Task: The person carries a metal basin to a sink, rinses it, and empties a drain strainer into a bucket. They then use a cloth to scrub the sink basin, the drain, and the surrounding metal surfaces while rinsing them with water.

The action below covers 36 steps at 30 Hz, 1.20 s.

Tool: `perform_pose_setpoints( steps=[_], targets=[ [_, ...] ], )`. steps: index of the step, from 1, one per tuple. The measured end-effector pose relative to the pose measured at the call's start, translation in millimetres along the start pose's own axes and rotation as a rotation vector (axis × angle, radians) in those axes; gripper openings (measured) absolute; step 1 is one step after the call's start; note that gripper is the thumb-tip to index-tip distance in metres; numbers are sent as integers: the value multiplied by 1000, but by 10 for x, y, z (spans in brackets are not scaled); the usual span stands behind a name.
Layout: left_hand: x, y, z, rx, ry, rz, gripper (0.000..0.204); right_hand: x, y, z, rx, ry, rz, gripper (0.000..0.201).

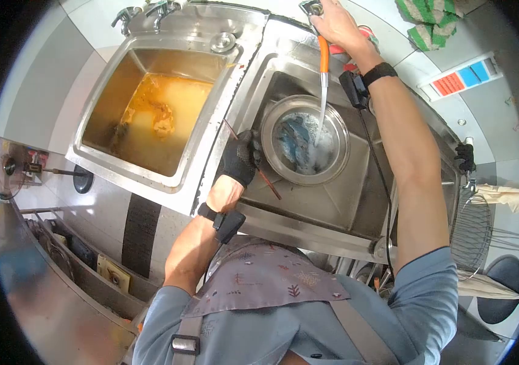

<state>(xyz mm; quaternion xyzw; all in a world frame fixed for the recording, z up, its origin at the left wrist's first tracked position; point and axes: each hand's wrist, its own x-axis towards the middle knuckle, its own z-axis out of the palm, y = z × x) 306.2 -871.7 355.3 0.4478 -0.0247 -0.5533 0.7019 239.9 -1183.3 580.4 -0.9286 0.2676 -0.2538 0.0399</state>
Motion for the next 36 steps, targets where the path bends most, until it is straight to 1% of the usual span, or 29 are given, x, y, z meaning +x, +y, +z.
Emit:
perform_pose_setpoints(
  steps=[3,4,6,7,9,11,12,13,14,15,16,17,18,20,21,22,23,25,27,28,30,31,32,33,34,35,36],
  targets=[
    [18,-12,27,80,4,27,21,13,-10,38,4,42,10,42],
    [68,-63,13,79,4,27,21,10,55,105,3,41,10,42],
    [205,-150,-52,-49,7,-34,20,59,219,307,-106,289,-130,33],
    [173,-134,-28,-46,-20,-19,19,118,227,312,-89,295,-150,33],
    [170,-111,26,-25,71,-56,20,188,258,285,-177,50,0,63],
    [167,-160,-7,-39,1,-27,20,232,289,308,-184,58,-23,65],
    [230,-197,18,-163,66,-83,26,234,304,325,-206,60,-23,67],
    [225,-202,34,-173,88,-67,26,226,267,304,-204,65,-31,57],
    [210,-189,24,153,97,10,27,235,207,282,-197,69,-42,48],
    [191,-181,23,482,112,75,30,248,193,278,-196,52,-30,54],
    [162,-188,69,220,84,11,32,261,204,288,-197,34,-15,61],
    [181,-230,119,-41,47,-44,34,273,239,311,-178,31,-33,61],
    [245,-276,135,-104,92,-55,31,284,285,326,-163,24,-38,62],
    [301,-335,91,-123,0,-100,33,313,214,356,-147,19,-48,63],
    [330,-379,73,-150,-57,-144,35,319,198,365,-153,-66,1,63],
    [301,-369,93,-149,-59,-145,35,306,179,339,-164,-148,55,63],
    [269,-357,136,-108,-73,-140,37,274,88,289,-169,-144,60,63],
    [240,-378,170,-67,-85,-137,38,214,-93,274,-142,-175,165,61],
    [277,-420,153,40,-118,-41,39,214,-140,302,-166,-149,174,61],
    [276,-431,143,39,-113,-38,39,218,-161,329,-193,-126,187,61],
    [282,-468,145,178,-12,19,39,228,-183,370,-230,-117,150,61],
    [292,-465,142,180,-19,16,39,224,-176,374,-273,-105,120,61],
    [306,-440,131,209,-21,-33,37,253,-162,378,-282,-101,130,61],
    [309,-420,110,238,-23,-81,36,310,-168,408,-136,-199,171,61],
    [216,-333,134,218,-99,-40,31,278,-237,465,-114,-241,173,63],
    [179,-304,132,225,-110,-47,31,246,-310,520,-92,-283,175,65],
    [166,-290,142,263,-101,-41,29,173,-473,586,-202,-267,137,69]
  ],
)
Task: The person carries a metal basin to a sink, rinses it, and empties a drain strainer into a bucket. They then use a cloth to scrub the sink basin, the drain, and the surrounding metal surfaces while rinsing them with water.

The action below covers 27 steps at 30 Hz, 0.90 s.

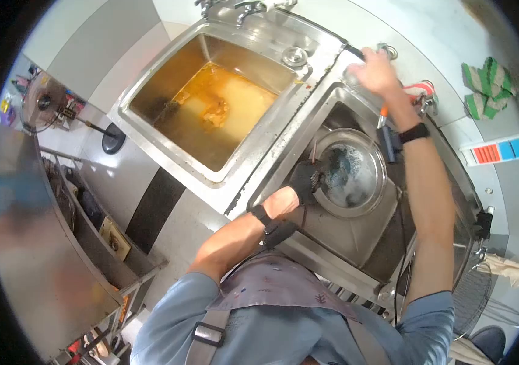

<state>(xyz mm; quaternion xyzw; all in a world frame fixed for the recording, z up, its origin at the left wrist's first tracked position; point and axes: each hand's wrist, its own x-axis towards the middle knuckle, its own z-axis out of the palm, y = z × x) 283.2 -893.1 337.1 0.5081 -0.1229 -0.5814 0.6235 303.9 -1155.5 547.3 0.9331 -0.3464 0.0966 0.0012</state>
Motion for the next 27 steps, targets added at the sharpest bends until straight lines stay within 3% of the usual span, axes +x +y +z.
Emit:
perform_pose_setpoints(
  steps=[1,3,5,6,7,8,9,10,11,12,14,15,16,17,18,19,21,22,23,25,26,27],
  targets=[
    [-79,72,44,16,11,-6,27,-105,-191,7,-63,45,32,73],
    [-113,89,51,56,-28,45,23,-119,-134,72,101,95,-11,73],
    [-9,-8,49,360,34,176,19,-72,171,140,159,165,-149,71],
    [335,-375,-156,584,5,425,18,-259,228,71,227,148,-173,69],
    [481,-499,-227,471,-8,363,17,-472,226,-67,297,135,-200,67],
    [520,-479,-215,357,-14,302,17,-725,245,-212,228,-50,-134,61],
    [551,-463,-202,-74,12,-92,16,-976,491,-30,307,-32,-275,47],
    [514,-407,-131,200,36,-17,14,-1254,498,-197,329,-369,-161,33],
    [514,-411,-152,205,23,-20,14,-1544,795,77,410,-275,-310,25],
    [524,-415,-193,612,86,123,24,-1809,1044,271,397,-412,-236,26],
    [461,-262,-24,1045,330,192,43,-2238,1577,767,173,-569,-133,33],
    [573,-363,-101,1053,322,184,43,-2472,1952,1141,149,-613,-29,36],
    [803,-493,-265,1178,327,311,42,-2592,2208,1383,121,-651,68,42],
    [687,-293,-136,1301,332,438,42,-2650,2154,1331,128,-653,68,42],
    [483,-184,12,1156,389,374,43,-2778,2078,1304,391,-583,387,46],
    [640,-241,-86,1167,388,364,43,-2842,1981,1238,648,-495,708,50],
    [1085,-534,-456,1556,136,382,43,-2877,1821,1146,787,-566,803,51],
    [1035,-710,-516,1421,254,353,44,-2900,1780,1173,915,-627,889,53],
    [1100,-683,-511,1409,245,333,46,-2913,1849,1369,923,-647,893,53],
    [1224,-626,-496,1387,228,291,49,-2889,2142,2016,1085,-486,841,52],
    [1383,-754,-610,1398,212,299,51,-2925,2262,2219,1189,-540,857,51],
    [1413,-784,-636,1406,208,308,52,-2923,2082,2107,1060,-464,972,51]
  ],
)
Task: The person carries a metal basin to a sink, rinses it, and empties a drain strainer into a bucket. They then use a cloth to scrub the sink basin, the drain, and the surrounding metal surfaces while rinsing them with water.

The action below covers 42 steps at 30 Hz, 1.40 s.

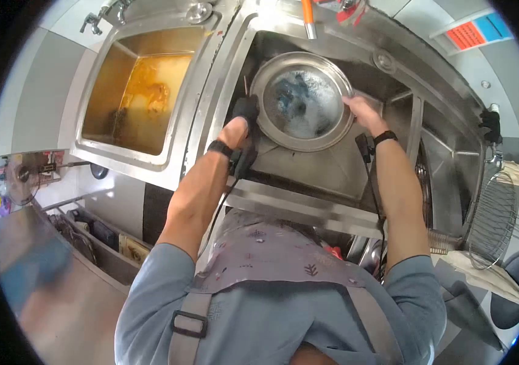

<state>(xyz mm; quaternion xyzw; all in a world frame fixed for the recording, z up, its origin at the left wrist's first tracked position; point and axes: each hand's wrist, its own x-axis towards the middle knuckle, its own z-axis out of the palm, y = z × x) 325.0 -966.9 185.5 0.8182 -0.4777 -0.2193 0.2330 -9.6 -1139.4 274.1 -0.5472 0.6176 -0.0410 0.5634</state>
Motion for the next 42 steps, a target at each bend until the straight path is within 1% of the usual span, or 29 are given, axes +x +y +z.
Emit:
perform_pose_setpoints(
  steps=[1,2,3,4,6,8,10,12,14,15,17,18,20,21,24,25,26,27,28,29,30,31,32,34,36,38,39,41,42],
  targets=[
    [13,-19,21,6,2,10,53,281,189,-3,34,-8,-31,52],
    [-68,193,-126,79,-36,-40,37,572,391,-26,65,-14,-62,54],
    [-128,282,-142,115,-50,-67,31,537,356,-48,65,-17,-70,54],
    [-185,367,-154,151,-65,-94,26,387,331,-80,125,-78,-120,54],
    [-258,380,-219,76,-19,-170,26,178,241,-128,179,-158,-195,55],
    [-381,359,-301,17,72,-198,27,36,162,-95,6,56,-43,48],
    [-429,544,-258,-63,189,-150,29,-451,-87,-165,-181,105,-219,45],
    [-451,627,-346,-143,161,-192,33,-236,133,-326,-11,44,-335,49],
    [-530,722,-464,-245,105,-248,41,-734,-86,-321,92,49,-384,49],
    [-695,902,-646,-306,130,-251,42,-764,-74,-347,85,30,-405,49],
    [-976,1108,-909,-370,172,-251,43,-735,-7,-555,51,-23,-330,45],
    [-1076,1184,-1019,-378,148,-240,43,-746,13,-613,45,-28,-346,45],
    [-1253,1312,-1207,-392,139,-230,43,-938,-93,-663,-14,33,-443,32],
    [-1348,1360,-1309,-396,148,-219,43,-1094,-160,-673,101,-74,-454,30],
    [-1633,1299,-1491,-455,150,-180,41,-1439,-384,-635,85,-51,-475,34],
    [-1786,1313,-1605,-524,145,-190,42,-1606,-485,-573,57,-25,-509,33],
    [-1892,1309,-1681,-594,132,-195,44,-1671,-544,-633,-117,-30,-507,34],
    [-1937,1181,-1645,-661,207,-150,46,-1893,-651,-494,4,-71,-515,37],
    [-1954,1050,-1637,-725,288,-105,48,-2049,-727,-395,-56,-17,-604,37],
    [-2094,1062,-1810,-847,282,-86,48,-2101,-770,-248,81,-54,-648,38],
    [-2275,1074,-1965,-967,282,-79,48,-2060,-792,-212,86,-63,-672,36],
    [-2352,1058,-2035,-1096,356,15,45,-2186,-903,-179,11,-116,-657,35],
    [-2445,1022,-2119,-1099,374,24,45,-2319,-1020,-101,-66,-173,-642,35],
    [-2708,873,-2364,-1254,464,45,44,-2452,-1212,196,-99,-159,-660,34],
    [-3057,636,-2599,-1292,480,49,43,-2655,-1369,589,-139,-156,-681,32],
    [-3324,422,-2750,-1206,598,-56,43,-2917,-1556,971,-53,-267,-764,33],
    [-3541,281,-2851,-1174,680,-27,43,-3128,-1615,1256,-70,-293,-774,33],
    [-3909,-33,-2980,-1188,744,-87,44,-3434,-1738,1747,-97,-325,-822,33],
    [-4110,-217,-3030,-1201,776,-135,44,-3425,-1756,1975,-117,-363,-833,33]
  ],
)
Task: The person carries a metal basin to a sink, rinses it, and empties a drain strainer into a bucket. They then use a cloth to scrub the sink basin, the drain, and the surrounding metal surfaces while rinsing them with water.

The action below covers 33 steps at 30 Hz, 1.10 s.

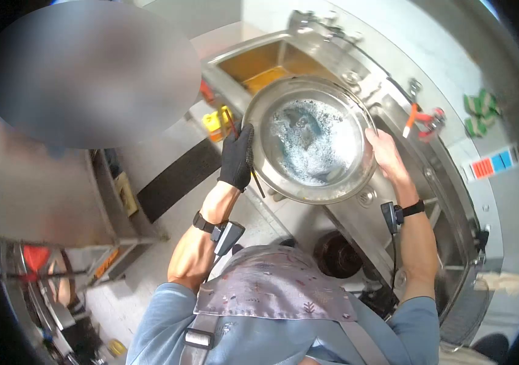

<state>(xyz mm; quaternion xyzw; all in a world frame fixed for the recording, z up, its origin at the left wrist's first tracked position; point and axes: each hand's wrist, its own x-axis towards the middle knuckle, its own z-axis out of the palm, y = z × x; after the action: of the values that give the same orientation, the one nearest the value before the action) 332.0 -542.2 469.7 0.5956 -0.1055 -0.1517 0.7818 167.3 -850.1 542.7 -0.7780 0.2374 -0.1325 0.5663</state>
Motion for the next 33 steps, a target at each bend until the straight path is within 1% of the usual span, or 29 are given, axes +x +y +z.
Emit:
perform_pose_setpoints(
  steps=[1,2,3,4,6,8,9,10,11,12,14,15,16,17,18,20,21,22,23,24,25,26,27,28,29,30,31,32,33],
  targets=[
    [-48,28,-302,101,57,-16,43,138,105,211,-18,-42,2,34],
    [-128,73,-555,102,106,-8,43,249,132,476,-34,-85,1,34],
    [-201,29,-739,101,151,52,42,360,233,683,-25,-143,-23,34],
    [-323,74,-948,109,200,112,42,404,218,968,-21,-192,-34,34],
    [-587,142,-1382,99,302,94,42,453,180,1564,78,-296,6,34],
    [-850,65,-1907,58,412,43,43,515,255,2167,32,-393,-7,36],
    [-998,22,-2117,74,501,32,42,536,297,2447,-35,-449,-44,37],
    [-1079,-143,-2233,51,548,44,42,616,344,2626,-119,-494,-102,38],
    [-1268,-185,-2411,62,597,68,42,532,308,2908,-65,-570,-54,40],
    [-1446,-225,-2560,73,649,94,42,496,296,3162,-68,-630,-59,40],
    [-1786,-319,-2747,27,802,113,42,457,301,3646,-279,-729,-223,40],
    [-1969,-356,-2866,-5,843,81,42,431,340,3932,-244,-780,-267,39],
    [-2172,-393,-2953,-42,895,57,42,557,562,4238,-222,-879,-277,39],
    [-2290,-485,-2962,-9,1021,-89,42,572,527,4395,-231,-940,-365,40],
    [-2468,-808,-3126,116,1105,-41,42,488,463,4601,-226,-1012,-453,41],
    [-2839,-695,-2946,39,1271,148,40,202,409,4996,-256,-1122,-465,43],
    [-3064,-715,-2934,-2,1351,112,40,26,319,5187,-358,-1184,-431,44],
    [-3291,-763,-2976,-2,1418,127,40,-253,125,5316,-407,-1238,-453,45],
    [-3582,-852,-3051,10,1496,98,41,-536,31,5494,-432,-1316,-449,46],
    [-2788,-1179,-2448,62,1538,184,41,348,93,5084,-394,-1336,-537,47],
    [-2963,-1250,-2551,-45,1597,323,41,187,243,5449,-296,-1379,-575,47],
    [-3136,-1275,-2698,36,1684,257,37,-58,39,5502,-341,-1440,-596,47],
    [-3314,-1352,-2686,50,1710,319,35,-190,69,5680,-334,-1499,-621,47],
    [-3495,-1267,-2611,68,1736,377,34,-357,105,5857,-323,-1560,-643,47],
    [-3724,-1216,-2879,0,1775,401,33,-628,-33,6173,-331,-1592,-655,47],
    [-3889,-1266,-2943,-58,1811,435,33,-828,-69,6304,-302,-1640,-656,47],
    [-2541,-1354,-2088,62,1913,445,34,630,109,5883,-171,-1699,-657,47],
    [-2497,-1355,-1963,87,1991,454,33,650,142,5964,-138,-1727,-704,48],
    [-2521,-1405,-1958,6,2019,590,34,605,153,6072,-187,-1726,-777,48]
  ],
)
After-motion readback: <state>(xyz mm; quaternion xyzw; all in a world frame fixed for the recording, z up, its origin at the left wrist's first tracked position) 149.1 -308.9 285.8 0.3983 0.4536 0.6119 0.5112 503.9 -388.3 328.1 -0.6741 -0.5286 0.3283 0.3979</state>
